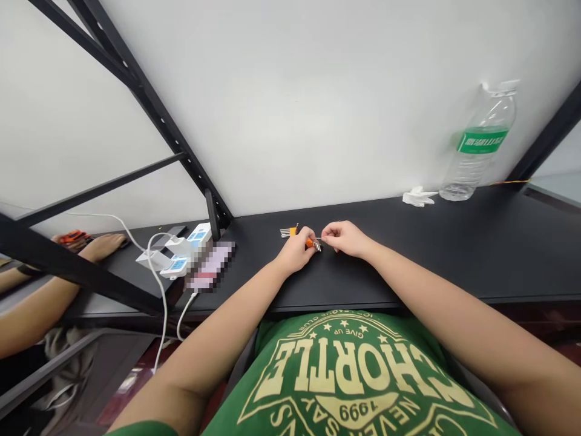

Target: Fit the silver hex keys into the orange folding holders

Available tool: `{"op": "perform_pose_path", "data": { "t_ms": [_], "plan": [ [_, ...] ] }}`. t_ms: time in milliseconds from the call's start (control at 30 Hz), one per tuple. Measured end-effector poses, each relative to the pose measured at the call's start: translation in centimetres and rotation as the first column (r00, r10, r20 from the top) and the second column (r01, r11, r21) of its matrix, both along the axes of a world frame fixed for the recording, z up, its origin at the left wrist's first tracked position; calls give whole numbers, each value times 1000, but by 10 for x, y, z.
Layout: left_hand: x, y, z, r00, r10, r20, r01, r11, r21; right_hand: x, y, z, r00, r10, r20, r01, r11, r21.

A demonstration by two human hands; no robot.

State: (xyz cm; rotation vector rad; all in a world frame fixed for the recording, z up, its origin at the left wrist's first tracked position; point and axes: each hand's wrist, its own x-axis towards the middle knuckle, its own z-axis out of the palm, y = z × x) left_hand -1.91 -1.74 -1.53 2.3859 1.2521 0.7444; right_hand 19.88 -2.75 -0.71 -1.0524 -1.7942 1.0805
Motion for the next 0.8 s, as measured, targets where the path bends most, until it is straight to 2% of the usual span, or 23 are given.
{"op": "perform_pose_path", "data": {
  "t_ms": [533, 600, 700, 800],
  "plan": [
    [-2, 4, 2, 999, -48, -17, 48, 999, 8, -1, -5, 19, 994, -10, 113, 14, 999, -32],
    [-2, 4, 2, 999, -28, -18, 28, 1000, 5, -2, -3, 21, 994, -7, 111, 15, 997, -69],
    [-1, 4, 3, 999, 22, -31, -22, 1000, -2, -5, 2, 22, 999, -33, 36, 39, 979, -198],
    [0, 4, 4, 1000, 11, -2, -11, 999, -34, -8, 5, 22, 1000, -5, 15, 9, 960, -279]
  ]
}}
